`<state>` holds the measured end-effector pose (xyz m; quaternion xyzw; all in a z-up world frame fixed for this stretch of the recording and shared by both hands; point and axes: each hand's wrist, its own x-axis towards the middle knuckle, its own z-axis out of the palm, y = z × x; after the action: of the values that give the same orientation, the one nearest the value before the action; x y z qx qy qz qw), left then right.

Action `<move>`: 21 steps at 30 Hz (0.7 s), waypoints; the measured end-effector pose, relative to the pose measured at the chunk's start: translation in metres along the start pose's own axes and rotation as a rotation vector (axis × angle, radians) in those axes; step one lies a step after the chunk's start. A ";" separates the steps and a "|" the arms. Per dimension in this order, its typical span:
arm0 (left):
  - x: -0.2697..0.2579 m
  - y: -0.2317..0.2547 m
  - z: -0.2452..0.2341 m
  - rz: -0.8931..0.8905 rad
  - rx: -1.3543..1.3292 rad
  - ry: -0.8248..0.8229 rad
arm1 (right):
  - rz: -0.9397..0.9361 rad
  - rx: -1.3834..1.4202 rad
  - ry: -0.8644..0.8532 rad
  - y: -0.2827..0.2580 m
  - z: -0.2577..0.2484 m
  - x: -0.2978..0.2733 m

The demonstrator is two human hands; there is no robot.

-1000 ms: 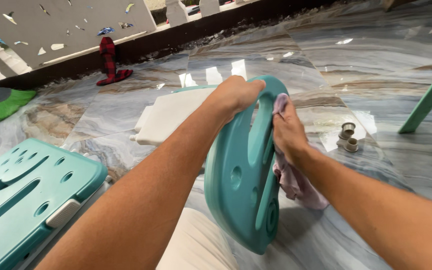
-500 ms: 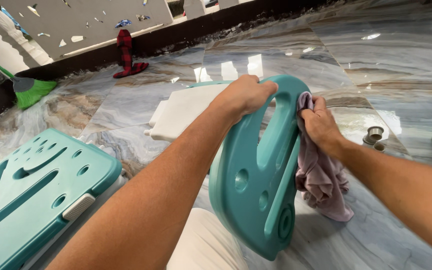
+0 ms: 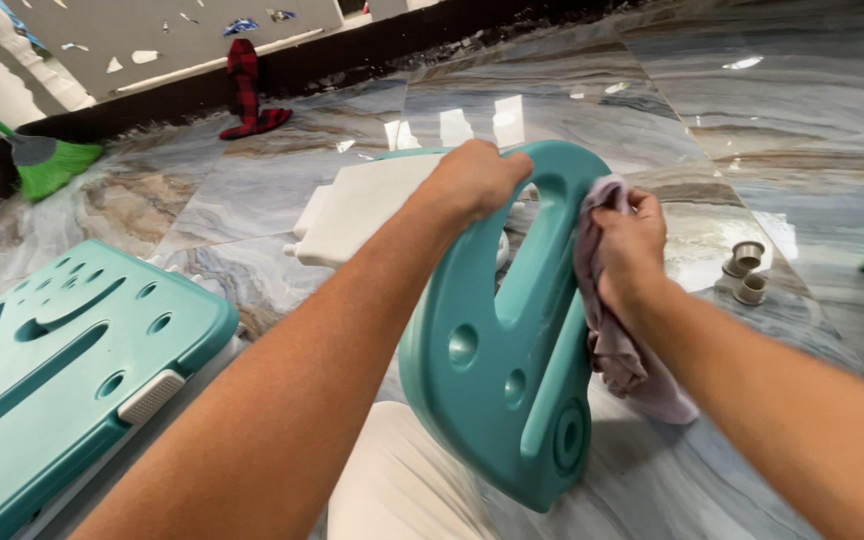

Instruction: The person assembles a small plastic chair by attaching a teal side panel to a white seat using bolts and nuts. After securing the panel, the person wipes the teal panel and the white seat with a cloth.

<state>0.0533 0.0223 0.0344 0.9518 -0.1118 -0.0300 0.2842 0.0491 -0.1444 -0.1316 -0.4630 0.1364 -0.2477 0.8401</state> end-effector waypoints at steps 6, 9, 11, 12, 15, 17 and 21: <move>-0.004 -0.004 0.001 -0.046 0.014 0.014 | -0.670 -0.844 -0.288 -0.018 -0.009 -0.052; 0.000 -0.001 0.005 -0.037 0.007 0.036 | -0.925 -0.967 -0.427 -0.036 -0.017 -0.053; 0.000 -0.004 0.005 -0.037 0.027 0.033 | -0.777 -0.992 -0.436 -0.039 -0.015 -0.060; 0.000 -0.007 0.003 -0.038 0.038 0.032 | -0.702 -1.002 -0.441 -0.038 -0.011 -0.067; -0.003 -0.012 -0.001 -0.068 0.049 0.017 | -0.757 -0.987 -0.529 -0.038 0.001 -0.092; -0.008 -0.015 -0.004 -0.076 -0.007 0.016 | -0.754 -0.885 -0.626 -0.042 0.010 -0.114; -0.018 -0.016 -0.007 -0.126 -0.116 -0.008 | -0.680 -0.907 -0.753 -0.052 0.024 -0.154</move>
<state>0.0399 0.0429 0.0311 0.9387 -0.0510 -0.0579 0.3361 -0.0841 -0.0670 -0.0749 -0.8413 -0.2281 -0.2383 0.4283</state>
